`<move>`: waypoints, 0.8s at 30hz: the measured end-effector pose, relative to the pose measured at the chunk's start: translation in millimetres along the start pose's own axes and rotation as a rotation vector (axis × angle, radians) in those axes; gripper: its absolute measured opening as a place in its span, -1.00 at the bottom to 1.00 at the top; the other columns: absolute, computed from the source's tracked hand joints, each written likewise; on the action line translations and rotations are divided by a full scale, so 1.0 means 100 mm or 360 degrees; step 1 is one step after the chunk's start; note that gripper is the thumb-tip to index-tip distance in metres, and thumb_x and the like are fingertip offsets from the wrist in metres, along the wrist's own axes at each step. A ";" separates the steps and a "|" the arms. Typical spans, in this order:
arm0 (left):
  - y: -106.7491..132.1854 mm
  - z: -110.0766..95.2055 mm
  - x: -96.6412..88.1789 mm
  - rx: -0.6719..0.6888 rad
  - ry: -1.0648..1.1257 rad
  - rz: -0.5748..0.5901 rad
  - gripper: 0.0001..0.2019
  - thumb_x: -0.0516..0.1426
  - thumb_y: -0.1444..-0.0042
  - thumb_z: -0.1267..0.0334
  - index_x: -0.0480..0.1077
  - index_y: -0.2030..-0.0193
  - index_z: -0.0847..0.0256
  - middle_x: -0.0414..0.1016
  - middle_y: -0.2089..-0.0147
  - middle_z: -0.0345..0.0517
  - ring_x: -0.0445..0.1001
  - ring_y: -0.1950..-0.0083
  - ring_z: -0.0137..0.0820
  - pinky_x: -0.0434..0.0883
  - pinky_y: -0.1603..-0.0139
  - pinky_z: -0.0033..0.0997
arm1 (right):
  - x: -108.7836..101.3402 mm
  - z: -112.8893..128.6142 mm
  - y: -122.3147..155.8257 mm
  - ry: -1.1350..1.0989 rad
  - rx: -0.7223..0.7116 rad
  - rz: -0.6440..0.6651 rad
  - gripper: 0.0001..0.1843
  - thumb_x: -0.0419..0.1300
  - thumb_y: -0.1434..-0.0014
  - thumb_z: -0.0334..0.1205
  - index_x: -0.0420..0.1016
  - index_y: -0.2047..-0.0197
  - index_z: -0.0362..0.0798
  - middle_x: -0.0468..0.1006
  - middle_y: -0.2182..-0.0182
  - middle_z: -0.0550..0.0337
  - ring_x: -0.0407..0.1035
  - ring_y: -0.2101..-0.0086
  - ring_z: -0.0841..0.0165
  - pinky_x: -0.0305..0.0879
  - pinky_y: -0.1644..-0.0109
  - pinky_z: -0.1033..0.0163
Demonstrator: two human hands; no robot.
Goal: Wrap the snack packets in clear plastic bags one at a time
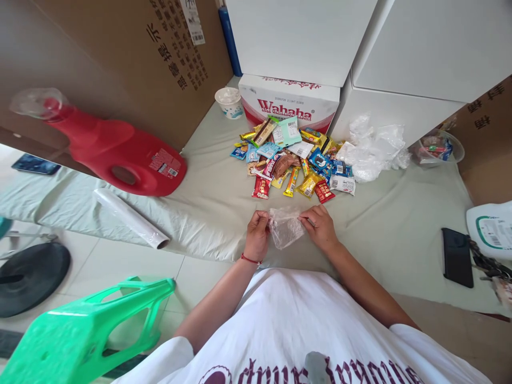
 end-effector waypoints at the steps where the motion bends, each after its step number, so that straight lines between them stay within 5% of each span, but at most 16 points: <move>1: 0.00 0.03 -0.01 -0.0054 0.0079 -0.0023 -0.67 0.26 -0.13 0.00 0.25 0.37 0.14 0.25 0.46 -0.33 0.22 0.46 -0.52 0.19 0.44 -0.52 | -0.02 0.00 0.02 -0.0022 -0.0007 -0.0011 -0.76 0.15 -0.41 -0.11 0.59 0.22 0.00 0.54 0.34 0.10 0.31 0.27 0.22 0.28 0.13 0.12; 8: -0.06 0.04 -0.23 -0.0044 0.0115 -0.0429 -0.70 0.19 -0.21 0.06 0.17 0.36 0.11 0.15 0.53 -0.40 0.12 0.57 -0.56 0.16 0.57 -0.57 | -0.31 -0.04 0.21 -0.0245 0.0152 -0.0146 -0.80 0.16 -0.39 -0.11 0.55 0.25 0.05 0.55 0.34 0.16 0.36 0.25 0.25 0.30 0.09 0.11; 14: -0.14 -0.04 -0.31 0.0005 0.0133 -0.0482 -0.67 0.21 -0.21 0.01 0.17 0.33 0.10 0.05 0.58 -0.45 0.05 0.62 -0.57 0.05 0.64 -0.58 | -0.33 -0.63 0.59 -0.0717 0.0886 -0.0230 -0.70 0.25 -0.26 0.06 0.51 0.27 -0.01 0.48 0.41 0.24 0.30 0.39 0.37 0.25 0.28 0.25; 17: -0.13 -0.10 -0.32 0.0040 0.0137 -0.0506 -0.66 0.21 -0.22 -0.02 0.15 0.33 0.09 0.08 0.57 -0.45 0.04 0.63 -0.58 0.00 0.66 -0.56 | -0.32 -0.88 0.73 -0.0733 0.1102 -0.0094 -0.64 0.26 -0.19 0.12 0.50 0.31 -0.04 0.46 0.46 0.24 0.26 0.45 0.39 0.22 0.35 0.27; 20: -0.07 -0.19 -0.26 0.0131 0.0065 -0.0462 -0.65 0.16 -0.26 -0.07 0.15 0.31 0.08 0.10 0.57 -0.45 0.04 0.65 -0.58 -0.02 0.68 -0.51 | -0.66 -0.86 0.64 -0.0327 0.0979 -0.0184 -0.68 0.23 -0.20 0.07 0.54 0.24 -0.03 0.52 0.35 0.15 0.31 0.39 0.32 0.30 0.26 0.19; 22: -0.01 -0.28 -0.17 0.0237 -0.0012 -0.0394 -0.64 0.12 -0.29 -0.12 0.14 0.29 0.07 0.10 0.56 -0.44 0.07 0.64 -0.57 0.04 0.66 -0.49 | -1.01 -0.58 0.49 -0.0048 0.0754 -0.0456 -0.73 0.19 -0.26 0.00 0.55 0.16 -0.01 0.53 0.23 0.07 0.37 0.28 0.24 0.36 0.14 0.10; 24: 0.08 -0.38 -0.04 0.0336 -0.0092 -0.0329 -0.63 0.08 -0.32 -0.15 0.13 0.27 0.07 0.12 0.54 -0.42 0.11 0.62 -0.56 0.11 0.63 -0.48 | -1.13 -0.16 0.29 -0.0005 0.0480 -0.0533 -0.76 0.14 -0.33 -0.05 0.55 0.11 0.02 0.53 0.16 0.01 0.40 0.16 0.17 0.36 0.00 0.02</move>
Point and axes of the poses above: each hand's wrist, its own y-axis away from the middle knuckle, its own x-axis out of the palm, z = x × y, the point moved 9 cm from there along -y, towards the middle knuckle
